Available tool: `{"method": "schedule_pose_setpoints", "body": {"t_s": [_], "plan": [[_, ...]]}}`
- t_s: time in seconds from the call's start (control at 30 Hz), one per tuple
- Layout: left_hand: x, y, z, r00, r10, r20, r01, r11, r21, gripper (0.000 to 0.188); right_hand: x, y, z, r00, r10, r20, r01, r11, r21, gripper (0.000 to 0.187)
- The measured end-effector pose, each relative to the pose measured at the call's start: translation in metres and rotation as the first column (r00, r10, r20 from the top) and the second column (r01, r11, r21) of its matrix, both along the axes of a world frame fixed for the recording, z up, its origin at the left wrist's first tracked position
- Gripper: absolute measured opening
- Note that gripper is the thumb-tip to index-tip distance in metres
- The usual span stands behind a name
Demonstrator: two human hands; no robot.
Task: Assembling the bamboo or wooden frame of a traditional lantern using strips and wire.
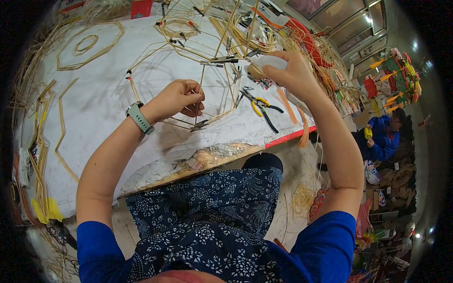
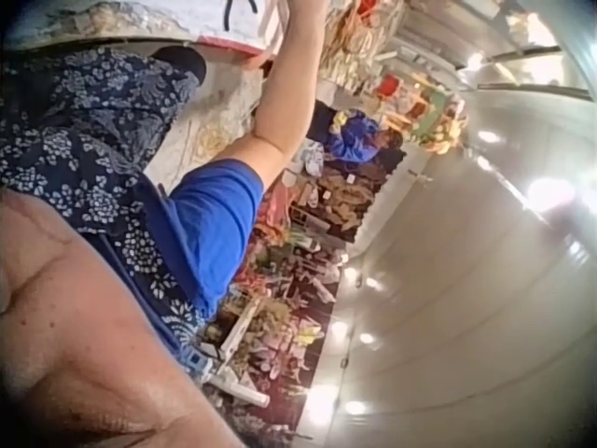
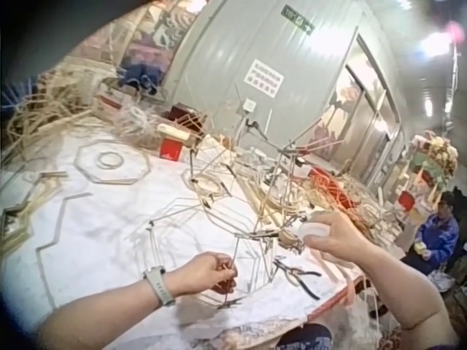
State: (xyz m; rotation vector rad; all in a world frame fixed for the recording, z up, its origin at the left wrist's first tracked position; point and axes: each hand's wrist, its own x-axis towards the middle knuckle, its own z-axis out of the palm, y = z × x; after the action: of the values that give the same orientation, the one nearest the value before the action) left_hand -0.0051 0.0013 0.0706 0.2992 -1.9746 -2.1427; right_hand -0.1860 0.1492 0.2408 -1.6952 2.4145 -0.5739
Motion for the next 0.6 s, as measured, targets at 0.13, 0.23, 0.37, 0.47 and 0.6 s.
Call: {"method": "schedule_pose_setpoints", "body": {"t_s": [0.13, 0.23, 0.37, 0.47, 0.6], "plan": [[-0.001, 0.000, -0.003, 1.000, 0.001, -0.005, -0.001, 1.000, 0.007, 0.014, -0.002, 0.002, -0.003, 1.000, -0.005, 0.013, 0.005, 1.000, -0.015, 0.045], [0.002, 0.000, -0.001, 1.000, 0.003, -0.007, -0.003, 1.000, 0.008, 0.013, 0.001, 0.007, -0.013, 1.000, -0.024, 0.016, 0.025, 0.998, -0.062, 0.045], [0.003, 0.002, 0.000, 1.000, 0.019, -0.020, -0.019, 1.000, 0.010, 0.013, 0.005, 0.022, -0.038, 0.973, 0.047, 0.227, 0.027, 0.950, -0.312, 0.044], [0.003, 0.002, 0.000, 0.999, 0.036, -0.037, -0.034, 0.998, 0.047, 0.012, 0.010, 0.024, -0.055, 0.971, 0.070, 0.229, -0.004, 0.961, -0.276, 0.043], [0.001, 0.001, 0.005, 0.999, 0.005, -0.036, -0.006, 1.000, -0.019, 0.013, 0.006, 0.011, -0.068, 0.985, 0.068, 0.156, -0.022, 0.960, -0.279, 0.042]]}}
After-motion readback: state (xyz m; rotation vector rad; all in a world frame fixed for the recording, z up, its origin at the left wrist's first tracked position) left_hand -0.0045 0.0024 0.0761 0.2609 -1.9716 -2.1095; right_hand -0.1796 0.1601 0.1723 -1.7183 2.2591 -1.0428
